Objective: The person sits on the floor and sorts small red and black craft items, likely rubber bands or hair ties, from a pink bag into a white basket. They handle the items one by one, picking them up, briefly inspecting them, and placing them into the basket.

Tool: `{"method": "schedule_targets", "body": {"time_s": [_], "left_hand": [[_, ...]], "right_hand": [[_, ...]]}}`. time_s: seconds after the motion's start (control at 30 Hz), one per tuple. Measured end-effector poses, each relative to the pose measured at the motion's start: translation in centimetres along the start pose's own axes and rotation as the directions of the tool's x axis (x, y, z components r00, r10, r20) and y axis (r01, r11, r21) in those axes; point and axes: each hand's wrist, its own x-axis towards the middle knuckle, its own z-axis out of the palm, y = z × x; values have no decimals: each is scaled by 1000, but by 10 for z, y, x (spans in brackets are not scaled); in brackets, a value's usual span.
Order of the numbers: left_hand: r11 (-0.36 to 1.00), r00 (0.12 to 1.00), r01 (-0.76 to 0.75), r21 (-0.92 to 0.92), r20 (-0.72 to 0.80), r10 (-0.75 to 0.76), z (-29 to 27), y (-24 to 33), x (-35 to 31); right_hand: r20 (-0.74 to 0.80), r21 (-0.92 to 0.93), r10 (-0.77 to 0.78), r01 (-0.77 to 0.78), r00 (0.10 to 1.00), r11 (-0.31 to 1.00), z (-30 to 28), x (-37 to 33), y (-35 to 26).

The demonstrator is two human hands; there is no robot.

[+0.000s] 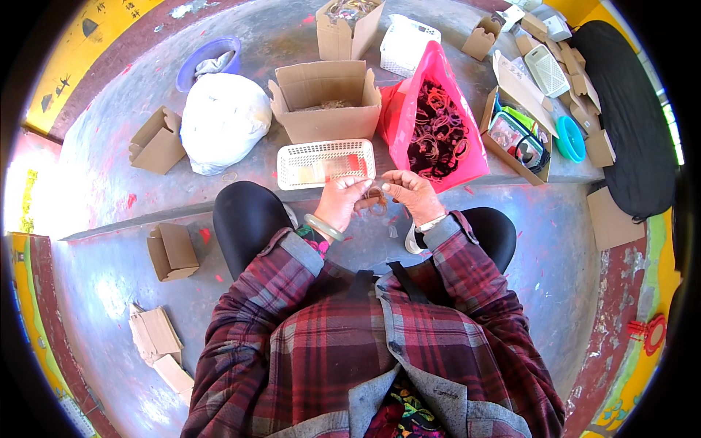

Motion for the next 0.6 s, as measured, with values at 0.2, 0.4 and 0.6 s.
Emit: {"method": "schedule_targets", "body": {"time_s": [0.2,0.4,0.6], "left_hand": [[993,999,-14,117,38,10,9,0,-5],[976,998,-52,213,49,42,10,2,-7],[984,995,-79,158,77,68,13,10,-10]], "right_hand": [[-7,28,1,-1,1000,1000,-2,4,12],[-50,-17,32,-33,998,999,2,-1,-1],[-5,121,-18,18,1000,993,-1,0,-1]]}}
